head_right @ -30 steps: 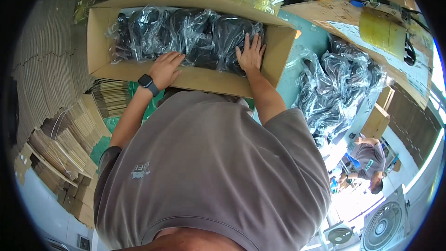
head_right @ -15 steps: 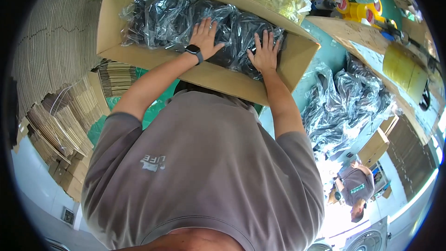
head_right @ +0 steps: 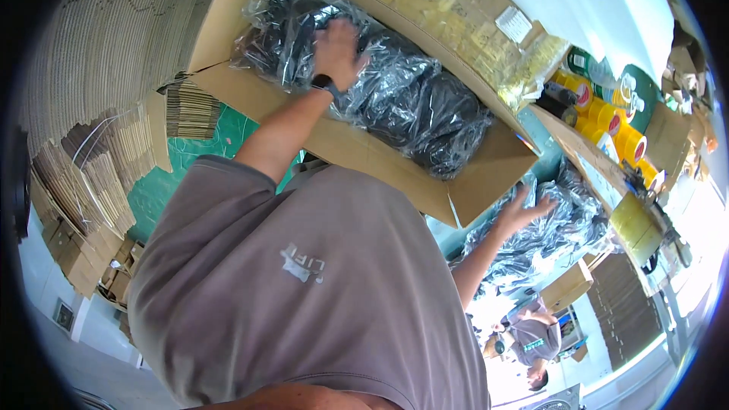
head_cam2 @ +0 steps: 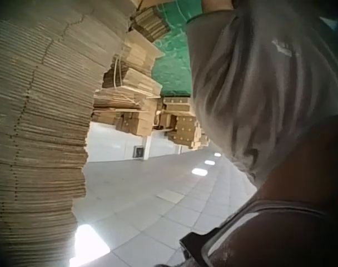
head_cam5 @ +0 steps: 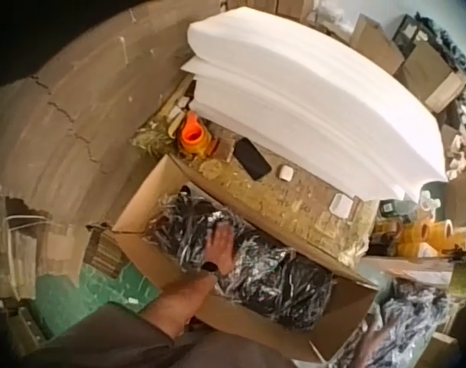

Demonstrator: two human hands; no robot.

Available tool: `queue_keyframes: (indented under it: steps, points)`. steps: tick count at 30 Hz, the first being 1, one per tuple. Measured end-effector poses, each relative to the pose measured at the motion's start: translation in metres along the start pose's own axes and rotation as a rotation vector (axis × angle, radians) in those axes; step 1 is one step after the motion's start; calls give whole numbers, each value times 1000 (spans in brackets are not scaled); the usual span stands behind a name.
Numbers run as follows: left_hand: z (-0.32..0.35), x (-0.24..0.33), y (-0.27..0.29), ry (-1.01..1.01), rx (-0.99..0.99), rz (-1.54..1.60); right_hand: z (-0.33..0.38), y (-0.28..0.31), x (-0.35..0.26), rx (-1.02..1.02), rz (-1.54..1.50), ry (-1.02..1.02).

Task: Packing products into cardboard boxes and sealing them using a tape dispenser.

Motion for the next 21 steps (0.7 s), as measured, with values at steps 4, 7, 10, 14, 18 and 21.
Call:
queue_keyframes:
  steps: [4, 7, 10, 14, 18, 21]
  points:
    - [24, -86, -58, 579, 392, -73, -48, -23, 105, -95, -288, -393]
    - [22, -83, -36, 624, 401, -13, -27, -135, 63, -757, -391, -237]
    - [18, -73, 37, 473, 223, 100, 27, -258, 38, -577, 212, -308]
    - [52, -170, 217, 513, 791, -362, 81, -295, 7, -386, 617, -235]
    - [67, -271, 153, 649, 142, 892, 71, -292, -4, -414, 527, -238]
    - [48, -180, 51, 614, -14, 363, 65, -255, 1, -670, 331, -135]
Point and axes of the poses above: each hand's wrist, its own z-axis away from the middle knuckle, its own y-axis out of the back of the hand, x = y × z, the point moved 3 cm from there along -z, towards the middle knuckle, and after that the axes turned 6 degrees about -z, right-handed, at the moved point
